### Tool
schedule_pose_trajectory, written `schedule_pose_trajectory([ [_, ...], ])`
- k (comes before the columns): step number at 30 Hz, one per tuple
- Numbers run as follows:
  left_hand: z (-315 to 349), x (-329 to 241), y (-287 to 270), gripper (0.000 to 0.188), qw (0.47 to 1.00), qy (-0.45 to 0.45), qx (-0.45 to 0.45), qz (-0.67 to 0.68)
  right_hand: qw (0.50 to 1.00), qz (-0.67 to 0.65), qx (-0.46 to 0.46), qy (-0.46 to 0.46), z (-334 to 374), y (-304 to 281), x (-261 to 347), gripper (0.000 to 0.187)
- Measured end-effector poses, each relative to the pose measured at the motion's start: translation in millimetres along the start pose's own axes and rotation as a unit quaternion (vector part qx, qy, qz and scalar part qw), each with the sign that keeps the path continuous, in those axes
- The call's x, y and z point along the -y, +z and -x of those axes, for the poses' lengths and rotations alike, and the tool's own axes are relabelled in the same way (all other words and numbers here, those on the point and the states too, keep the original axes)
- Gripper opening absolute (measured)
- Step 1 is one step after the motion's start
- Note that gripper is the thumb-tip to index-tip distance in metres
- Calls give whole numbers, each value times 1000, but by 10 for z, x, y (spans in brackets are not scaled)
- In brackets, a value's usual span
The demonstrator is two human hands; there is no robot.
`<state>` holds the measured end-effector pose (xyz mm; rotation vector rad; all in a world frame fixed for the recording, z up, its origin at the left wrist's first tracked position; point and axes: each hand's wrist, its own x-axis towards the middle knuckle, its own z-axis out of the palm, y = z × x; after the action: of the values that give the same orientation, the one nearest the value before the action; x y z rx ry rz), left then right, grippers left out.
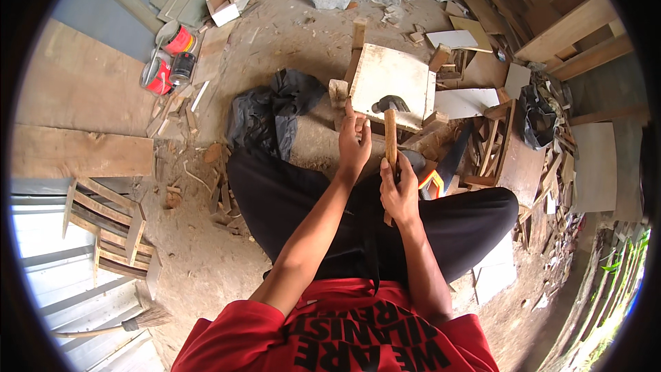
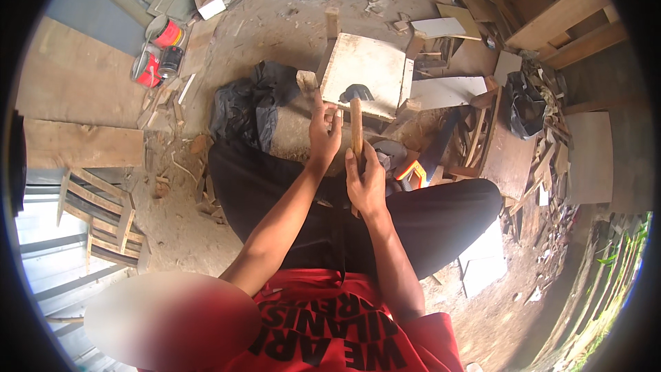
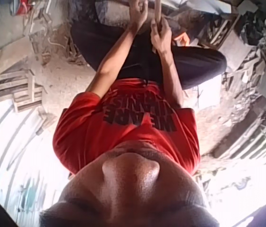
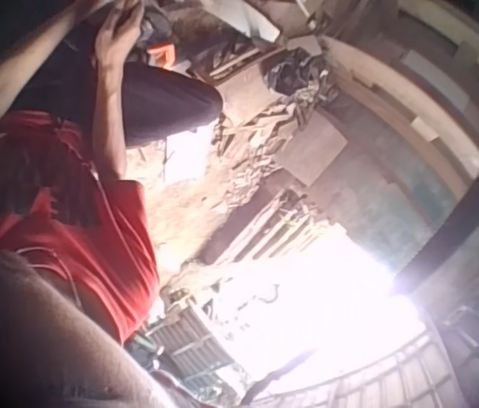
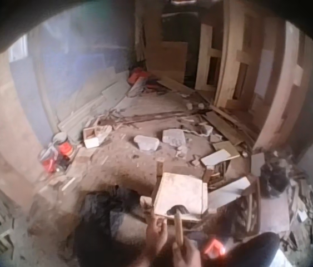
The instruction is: The person sits on the floor and uses a hammer to drive nails into a small wooden stool. They repeatedly position nails and strike them with the hammer, occasionally adjusting the stool's position.
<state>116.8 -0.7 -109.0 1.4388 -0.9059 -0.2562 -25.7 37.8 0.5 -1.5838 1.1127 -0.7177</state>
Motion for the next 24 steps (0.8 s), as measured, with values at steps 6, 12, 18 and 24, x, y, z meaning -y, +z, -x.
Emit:
schedule_pose_trajectory([
  [6,-42,-119,96,49,986,-66,-42,149,1000,-4,-8,-5,19,-29,-49,36],
  [12,-148,6,23,41,991,-7,-83,102,997,58,-9,-59,-32,40,241,35],
  [18,-226,-114,-58,26,993,-45,-105,3,993,73,2,-90,-249,106,313,33],
  [24,-272,-74,-152,23,995,-20,-96,-36,984,102,5,-144,-346,203,338,28],
])
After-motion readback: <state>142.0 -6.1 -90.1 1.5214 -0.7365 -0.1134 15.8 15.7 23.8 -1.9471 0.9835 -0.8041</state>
